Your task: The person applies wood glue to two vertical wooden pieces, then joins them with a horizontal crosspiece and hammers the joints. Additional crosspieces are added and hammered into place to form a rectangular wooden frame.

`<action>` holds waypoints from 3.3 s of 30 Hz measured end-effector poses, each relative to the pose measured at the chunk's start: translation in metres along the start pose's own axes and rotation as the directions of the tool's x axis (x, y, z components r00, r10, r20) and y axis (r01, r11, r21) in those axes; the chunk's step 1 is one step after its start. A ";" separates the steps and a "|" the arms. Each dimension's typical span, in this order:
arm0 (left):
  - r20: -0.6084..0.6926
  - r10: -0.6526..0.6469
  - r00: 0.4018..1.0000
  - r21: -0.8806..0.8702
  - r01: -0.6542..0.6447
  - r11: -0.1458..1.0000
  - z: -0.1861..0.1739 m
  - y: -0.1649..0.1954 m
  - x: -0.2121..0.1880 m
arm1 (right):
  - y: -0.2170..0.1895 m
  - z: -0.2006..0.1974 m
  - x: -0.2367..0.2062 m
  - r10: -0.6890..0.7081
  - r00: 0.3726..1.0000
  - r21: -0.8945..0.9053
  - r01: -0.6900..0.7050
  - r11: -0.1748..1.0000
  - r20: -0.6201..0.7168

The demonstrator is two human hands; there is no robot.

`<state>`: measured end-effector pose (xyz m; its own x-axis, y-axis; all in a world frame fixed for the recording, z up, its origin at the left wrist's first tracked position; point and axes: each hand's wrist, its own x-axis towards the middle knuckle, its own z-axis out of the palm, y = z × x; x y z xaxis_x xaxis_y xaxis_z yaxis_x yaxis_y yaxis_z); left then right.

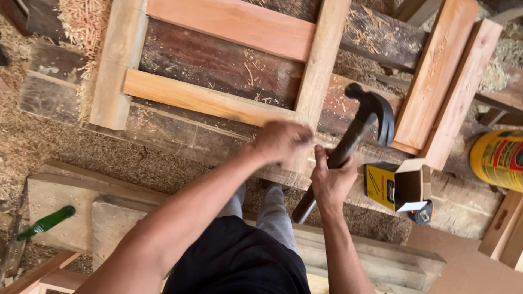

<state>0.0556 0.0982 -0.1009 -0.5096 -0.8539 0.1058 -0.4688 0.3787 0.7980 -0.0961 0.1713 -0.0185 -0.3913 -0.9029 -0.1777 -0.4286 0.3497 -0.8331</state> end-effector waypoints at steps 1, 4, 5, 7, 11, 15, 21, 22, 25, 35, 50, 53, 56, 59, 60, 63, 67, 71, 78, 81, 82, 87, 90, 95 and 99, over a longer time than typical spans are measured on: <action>0.009 -0.165 0.986 -0.036 0.166 0.986 -0.004 -0.006 0.004 | 0.000 -0.002 -0.001 0.030 0.999 0.048 -0.030 0.998 0.014; -0.087 -0.231 0.969 -0.101 0.222 0.970 -0.011 -0.022 0.009 | 0.001 -0.011 -0.006 0.116 0.991 0.141 -0.125 0.982 0.071; -0.145 -0.186 0.972 -0.111 0.171 0.979 -0.012 -0.027 0.009 | 0.001 -0.014 -0.009 0.147 0.984 0.149 -0.161 0.976 0.097; -0.121 -0.129 0.984 -0.077 0.120 0.990 -0.010 -0.034 0.008 | 0.003 -0.022 -0.016 0.187 0.973 0.148 -0.206 0.967 0.138; -0.075 -0.114 0.991 -0.055 0.110 0.992 -0.005 -0.036 0.004 | 0.005 -0.032 -0.030 0.171 0.963 0.157 -0.206 0.966 0.210; -0.058 -0.078 0.995 -0.072 0.074 0.995 -0.006 -0.033 0.005 | -0.001 -0.032 -0.035 0.099 0.960 0.230 -0.161 0.960 0.261; -0.031 -0.042 0.999 0.001 0.042 0.999 -0.005 -0.032 0.005 | -0.013 -0.050 -0.049 -0.127 0.967 0.057 0.118 0.991 0.220; -0.044 -0.024 0.999 -0.026 0.023 0.999 -0.004 -0.032 0.004 | -0.013 -0.054 -0.054 -0.205 0.961 0.036 0.202 0.979 0.185; -0.036 -0.044 0.998 0.003 0.045 0.999 -0.005 -0.030 0.003 | -0.011 -0.052 -0.064 -0.354 0.922 -0.029 0.362 0.932 0.158; -0.002 -0.123 0.992 0.089 0.123 0.988 -0.010 -0.031 0.008 | -0.027 -0.042 -0.080 -0.278 0.954 -0.044 0.284 0.958 0.107; 0.213 -0.375 0.902 0.240 0.323 0.915 -0.064 -0.013 -0.004 | 0.022 0.003 -0.031 0.213 0.971 -0.264 -0.179 0.948 0.108; 0.142 -0.461 0.876 0.480 0.346 0.806 -0.076 -0.031 -0.007 | 0.029 0.007 -0.010 0.198 0.976 -0.295 -0.163 0.942 0.092; 0.194 -0.356 0.914 0.586 0.183 0.789 -0.076 -0.047 0.002 | 0.037 0.008 0.001 0.281 0.954 -0.191 -0.258 0.947 0.106; 0.323 -0.323 0.889 0.621 0.058 0.782 -0.074 -0.058 0.016 | 0.038 0.008 0.008 0.252 0.959 -0.198 -0.224 0.954 0.129; 0.245 -0.225 0.943 0.622 0.025 0.783 -0.075 -0.056 0.018 | 0.037 0.010 0.011 0.221 0.965 -0.221 -0.186 0.957 0.143; 0.140 -0.084 0.987 0.635 -0.024 0.772 -0.079 -0.058 0.024 | 0.031 0.018 0.028 0.114 0.991 -0.281 -0.091 0.955 0.067; 0.270 -0.308 0.912 0.589 0.097 0.802 -0.086 -0.046 0.027 | 0.028 0.028 0.052 0.402 0.910 -0.234 -0.371 0.899 0.098; 0.260 -0.314 0.913 0.486 0.157 0.860 -0.093 -0.042 0.031 | 0.027 0.035 0.072 0.288 0.958 -0.253 -0.275 0.928 0.016; -0.230 -0.504 0.832 0.276 0.553 0.786 -0.141 -0.092 0.048 | 0.005 0.066 0.134 0.128 0.991 -0.318 -0.132 0.939 -0.033; -0.397 -0.498 0.771 0.225 0.608 0.761 -0.177 -0.121 0.060 | -0.007 0.079 0.159 0.136 0.990 -0.383 -0.143 0.912 -0.045; -0.459 -0.496 0.737 0.225 0.637 0.737 -0.191 -0.131 0.060 | -0.011 0.083 0.167 0.172 0.984 -0.434 -0.171 0.885 -0.036; -0.758 -0.440 0.482 0.250 0.837 0.487 -0.274 -0.175 0.049 | -0.032 0.112 0.196 0.130 0.991 -0.458 -0.096 0.884 0.043; -0.658 -0.721 0.220 0.020 0.961 0.275 -0.318 -0.197 0.032 | -0.040 0.124 0.203 0.022 0.996 -0.507 0.025 0.861 0.086; -0.520 -0.819 0.243 0.374 0.927 0.037 -0.338 -0.215 0.007 | -0.047 0.131 0.206 0.127 0.992 -0.650 -0.110 0.752 -0.020; -0.514 -0.814 0.269 0.359 0.930 0.080 -0.334 -0.224 -0.001 | -0.056 0.127 0.214 0.225 0.974 -0.658 -0.186 0.730 -0.026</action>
<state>0.4022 -0.1053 -0.0814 0.6157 -0.7218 -0.3161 -0.7707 -0.6352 -0.0506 -0.0528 -0.0734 -0.0766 -0.4987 -0.7942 -0.3473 -0.7757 0.5877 -0.2300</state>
